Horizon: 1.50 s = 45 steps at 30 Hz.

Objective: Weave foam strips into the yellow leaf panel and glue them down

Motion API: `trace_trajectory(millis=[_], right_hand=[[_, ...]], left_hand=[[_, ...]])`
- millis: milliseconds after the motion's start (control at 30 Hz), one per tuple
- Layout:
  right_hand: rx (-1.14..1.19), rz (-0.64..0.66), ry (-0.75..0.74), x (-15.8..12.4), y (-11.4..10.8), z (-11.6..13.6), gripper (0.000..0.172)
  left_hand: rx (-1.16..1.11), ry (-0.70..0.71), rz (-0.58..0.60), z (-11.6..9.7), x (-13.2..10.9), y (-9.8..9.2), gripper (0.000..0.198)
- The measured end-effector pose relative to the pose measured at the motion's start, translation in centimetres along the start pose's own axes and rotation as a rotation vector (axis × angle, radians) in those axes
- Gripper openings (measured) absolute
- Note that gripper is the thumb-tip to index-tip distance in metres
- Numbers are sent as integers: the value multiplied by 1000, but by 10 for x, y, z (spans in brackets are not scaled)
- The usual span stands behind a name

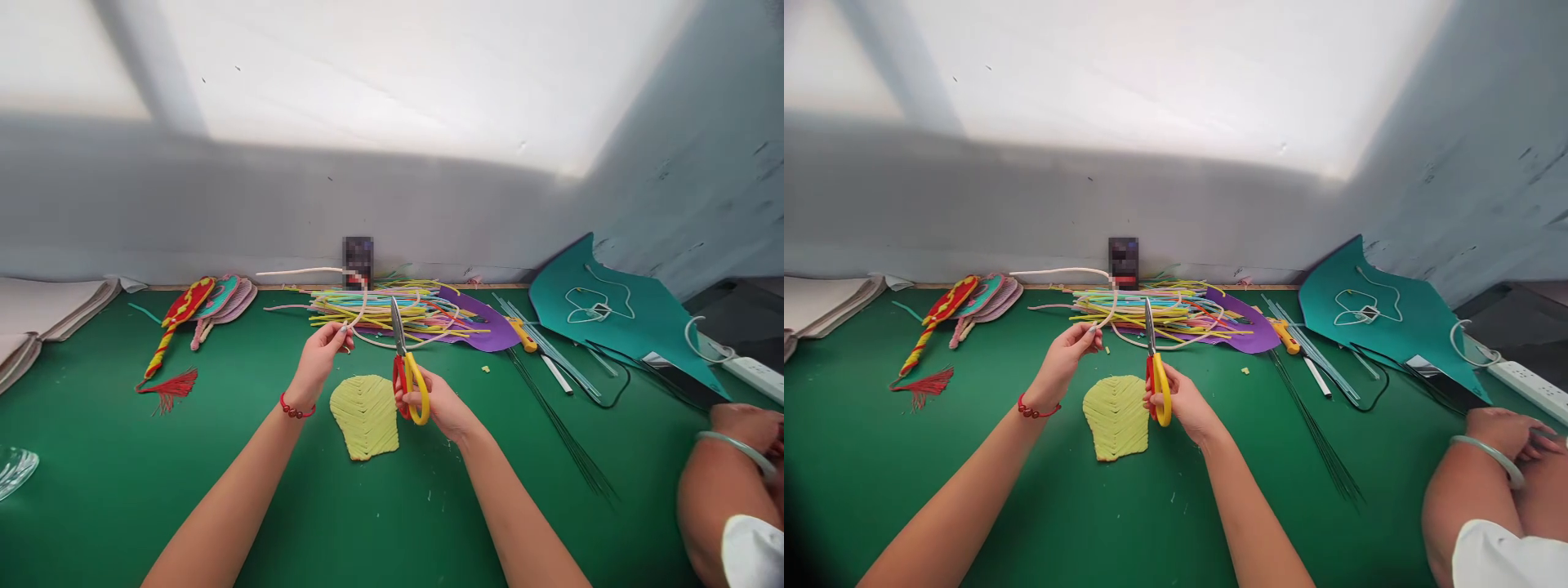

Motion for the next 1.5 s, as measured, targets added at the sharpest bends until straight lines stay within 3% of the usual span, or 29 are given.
trace_trajectory(millis=[67,233,367,567,767,967,1200,1500], right_hand=[[16,8,16,7,0,-3,30],[-33,-86,44,15,-10,-6,37],[-104,-20,66,6,-11,-10,40],[-202,151,27,-7,-8,-14,58],[-436,172,82,-18,-6,-13,52],[-437,171,41,-15,-4,-17,49],[-453,164,33,-16,-3,-14,49],[-475,159,60,-15,-2,-16,47]], left_hand=[[11,-4,-3,3,4,1,22],[55,-33,42,20,9,5,24],[99,-58,53,29,10,1,24],[71,-61,4,20,9,-5,23],[57,-85,112,13,-2,10,21],[83,-115,136,16,-8,16,20],[138,-109,274,25,-17,25,21],[133,-124,336,38,-21,29,22]])
Point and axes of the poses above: each hand's wrist, its own x-axis towards the middle knuckle, its own y-axis out of the palm, z = x × y, the point moved 7 cm from there along x, towards the middle knuckle, and after that the axes turned 15 degrees about -z, right-handed, at the moved point
